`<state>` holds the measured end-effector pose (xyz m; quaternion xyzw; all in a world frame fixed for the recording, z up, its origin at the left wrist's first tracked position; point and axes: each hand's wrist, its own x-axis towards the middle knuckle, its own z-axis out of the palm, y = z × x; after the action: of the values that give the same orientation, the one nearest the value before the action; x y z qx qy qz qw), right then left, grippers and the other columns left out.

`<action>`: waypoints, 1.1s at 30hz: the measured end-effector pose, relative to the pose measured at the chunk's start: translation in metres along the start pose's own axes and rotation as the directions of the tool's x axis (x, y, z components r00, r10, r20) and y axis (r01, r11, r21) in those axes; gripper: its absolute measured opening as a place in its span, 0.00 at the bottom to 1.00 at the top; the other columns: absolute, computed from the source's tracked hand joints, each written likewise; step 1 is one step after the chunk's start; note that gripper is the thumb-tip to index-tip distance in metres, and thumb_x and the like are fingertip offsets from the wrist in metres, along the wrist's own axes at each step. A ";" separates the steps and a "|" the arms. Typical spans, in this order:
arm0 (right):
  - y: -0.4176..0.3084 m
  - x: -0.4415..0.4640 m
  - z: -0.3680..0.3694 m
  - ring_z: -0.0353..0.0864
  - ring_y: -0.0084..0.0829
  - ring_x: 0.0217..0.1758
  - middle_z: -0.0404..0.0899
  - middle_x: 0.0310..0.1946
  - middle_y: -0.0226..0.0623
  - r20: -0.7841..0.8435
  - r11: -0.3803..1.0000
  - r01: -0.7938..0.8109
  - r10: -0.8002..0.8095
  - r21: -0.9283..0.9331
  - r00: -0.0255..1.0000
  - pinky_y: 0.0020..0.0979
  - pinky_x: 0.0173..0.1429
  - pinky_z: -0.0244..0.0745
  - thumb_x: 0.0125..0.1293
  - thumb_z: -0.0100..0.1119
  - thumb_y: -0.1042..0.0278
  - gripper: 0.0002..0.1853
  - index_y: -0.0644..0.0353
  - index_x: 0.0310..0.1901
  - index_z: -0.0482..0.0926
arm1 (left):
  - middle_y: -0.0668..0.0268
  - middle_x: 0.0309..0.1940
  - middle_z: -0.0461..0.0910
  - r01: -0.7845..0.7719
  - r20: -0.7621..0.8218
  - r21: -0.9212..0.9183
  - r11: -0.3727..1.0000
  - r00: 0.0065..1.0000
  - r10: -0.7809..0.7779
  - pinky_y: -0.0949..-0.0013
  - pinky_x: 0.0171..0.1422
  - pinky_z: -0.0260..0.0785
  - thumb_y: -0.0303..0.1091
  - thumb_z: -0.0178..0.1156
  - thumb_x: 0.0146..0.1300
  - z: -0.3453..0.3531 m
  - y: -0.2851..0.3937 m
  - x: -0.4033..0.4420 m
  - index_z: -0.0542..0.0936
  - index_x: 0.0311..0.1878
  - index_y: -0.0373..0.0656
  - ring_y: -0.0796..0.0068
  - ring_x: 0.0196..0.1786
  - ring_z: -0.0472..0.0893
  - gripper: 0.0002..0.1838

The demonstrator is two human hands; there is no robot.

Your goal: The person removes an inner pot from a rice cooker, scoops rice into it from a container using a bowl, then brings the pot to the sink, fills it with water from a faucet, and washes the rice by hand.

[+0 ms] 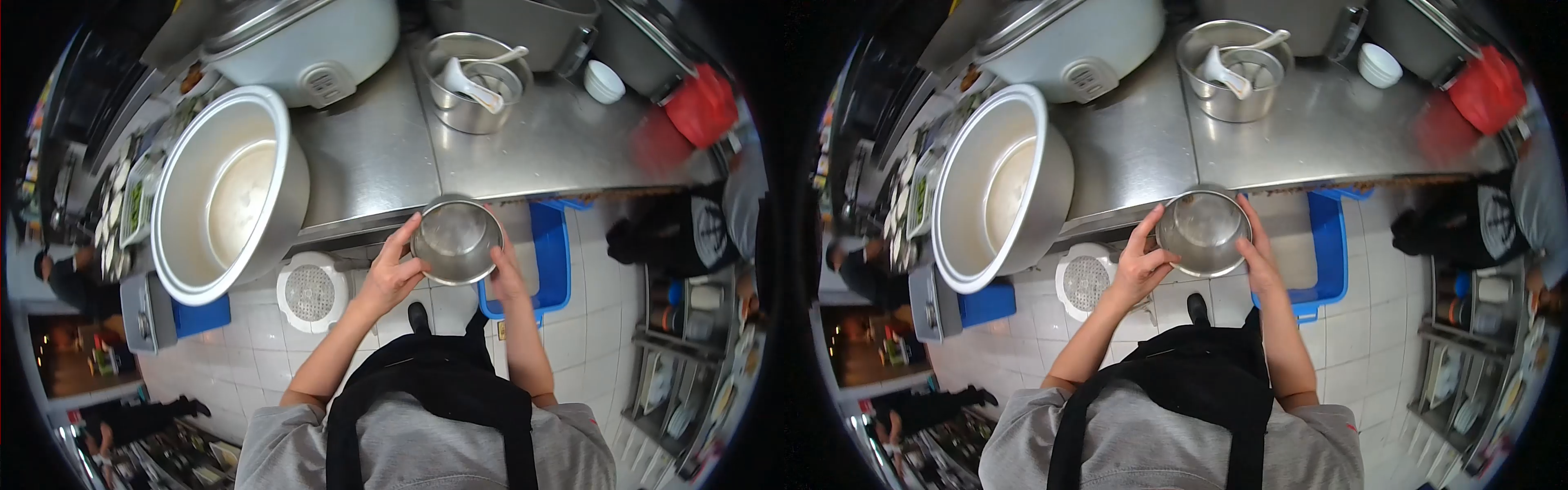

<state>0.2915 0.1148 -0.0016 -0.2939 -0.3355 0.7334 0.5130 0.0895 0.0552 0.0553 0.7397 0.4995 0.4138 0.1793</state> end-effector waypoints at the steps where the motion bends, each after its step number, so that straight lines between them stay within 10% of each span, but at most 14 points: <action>1: -0.013 -0.007 -0.016 0.54 0.36 0.66 0.52 0.65 0.41 0.107 0.993 -0.094 0.101 -0.067 0.989 0.36 0.65 0.52 0.47 0.61 0.38 0.50 0.50 0.67 0.47 | 0.50 0.63 0.57 -0.043 0.176 -0.042 0.998 0.983 0.050 0.61 0.53 0.71 0.22 0.64 0.39 -0.011 0.005 0.006 0.75 0.23 0.39 0.52 0.62 0.63 0.07; 5: -0.054 -0.019 -0.024 0.59 0.36 0.63 0.56 0.63 0.42 0.311 0.912 -0.304 0.383 -0.274 0.870 0.38 0.63 0.55 0.42 0.64 0.38 0.54 0.54 0.67 0.50 | 0.54 0.61 0.62 -0.258 0.581 -0.210 0.943 0.743 0.332 0.64 0.53 0.71 0.26 0.62 0.43 -0.019 0.016 0.020 0.73 0.22 0.36 0.55 0.60 0.67 0.07; 14: -0.016 -0.018 -0.064 0.65 0.31 0.59 0.66 0.56 0.43 0.555 0.614 -0.535 0.779 -0.580 0.291 0.28 0.62 0.58 0.44 0.67 0.60 0.42 0.70 0.60 0.60 | 0.55 0.62 0.59 -0.081 0.827 -0.449 0.890 0.338 0.449 0.63 0.51 0.74 0.24 0.62 0.44 0.025 0.026 0.030 0.72 0.22 0.35 0.56 0.59 0.68 0.07; 16: -0.012 -0.019 -0.082 0.65 0.30 0.58 0.67 0.55 0.42 0.564 0.618 -0.549 0.772 -0.563 0.291 0.27 0.62 0.59 0.45 0.67 0.60 0.41 0.70 0.59 0.60 | 0.56 0.62 0.60 -0.086 0.829 -0.455 0.886 0.321 0.457 0.63 0.50 0.74 0.25 0.63 0.44 0.031 0.029 0.038 0.73 0.24 0.36 0.57 0.59 0.68 0.07; 22: -0.025 -0.026 -0.152 0.67 0.27 0.55 0.69 0.52 0.41 0.460 0.670 -0.616 0.738 -0.414 0.493 0.26 0.57 0.64 0.49 0.65 0.60 0.39 0.67 0.60 0.60 | 0.55 0.63 0.56 -0.241 0.552 0.065 0.968 0.817 0.166 0.58 0.63 0.59 0.30 0.63 0.48 0.014 -0.002 0.078 0.71 0.51 0.43 0.54 0.64 0.60 0.24; 24: -0.034 -0.023 -0.183 0.68 0.31 0.55 0.68 0.52 0.42 0.164 0.599 -0.716 0.796 -0.360 0.583 0.35 0.55 0.68 0.51 0.63 0.59 0.39 0.65 0.62 0.58 | 0.52 0.62 0.57 -0.032 0.218 0.321 0.947 0.975 -0.041 0.56 0.65 0.53 0.28 0.62 0.48 0.005 -0.034 0.076 0.70 0.53 0.43 0.51 0.66 0.55 0.25; 28: 0.013 0.016 -0.286 0.68 0.39 0.56 0.67 0.52 0.46 -0.168 0.596 -0.780 0.763 -0.190 0.624 0.39 0.40 0.78 0.51 0.63 0.57 0.41 0.64 0.62 0.55 | 0.50 0.63 0.55 0.041 0.070 0.641 0.767 0.991 -0.112 0.54 0.66 0.48 0.42 0.54 0.55 0.017 -0.092 0.069 0.64 0.59 0.41 0.48 0.67 0.51 0.29; 30: 0.069 0.052 -0.325 0.63 0.45 0.59 0.64 0.53 0.50 -0.379 0.598 -0.642 0.519 -0.479 0.766 0.43 0.47 0.75 0.51 0.62 0.59 0.39 0.65 0.61 0.55 | 0.50 0.64 0.54 0.036 0.075 0.721 0.692 0.989 -0.129 0.53 0.67 0.46 0.48 0.51 0.57 0.030 -0.107 0.069 0.62 0.61 0.40 0.47 0.67 0.50 0.32; 32: 0.151 0.096 -0.378 0.56 0.52 0.63 0.60 0.56 0.53 -0.270 0.098 -0.274 0.052 -0.957 0.961 0.49 0.56 0.67 0.47 0.62 0.64 0.41 0.60 0.63 0.55 | 0.50 0.65 0.53 0.067 0.026 0.738 0.671 0.991 -0.128 0.52 0.67 0.44 0.59 0.43 0.57 0.030 -0.105 0.069 0.59 0.63 0.39 0.47 0.67 0.50 0.38; 33: 0.159 0.111 -0.371 0.56 0.52 0.63 0.60 0.56 0.53 -0.261 0.106 -0.268 0.073 -0.958 0.963 0.49 0.56 0.67 0.47 0.62 0.64 0.41 0.60 0.63 0.55 | 0.51 0.64 0.53 0.093 0.017 0.719 0.689 0.988 -0.152 0.52 0.67 0.44 0.62 0.40 0.58 0.030 -0.106 0.068 0.59 0.63 0.39 0.47 0.67 0.49 0.39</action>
<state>0.4579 0.2520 -0.3608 -0.6483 -0.6594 0.3591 0.1265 0.0615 0.1660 -0.0049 0.7312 0.6620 0.1460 -0.0764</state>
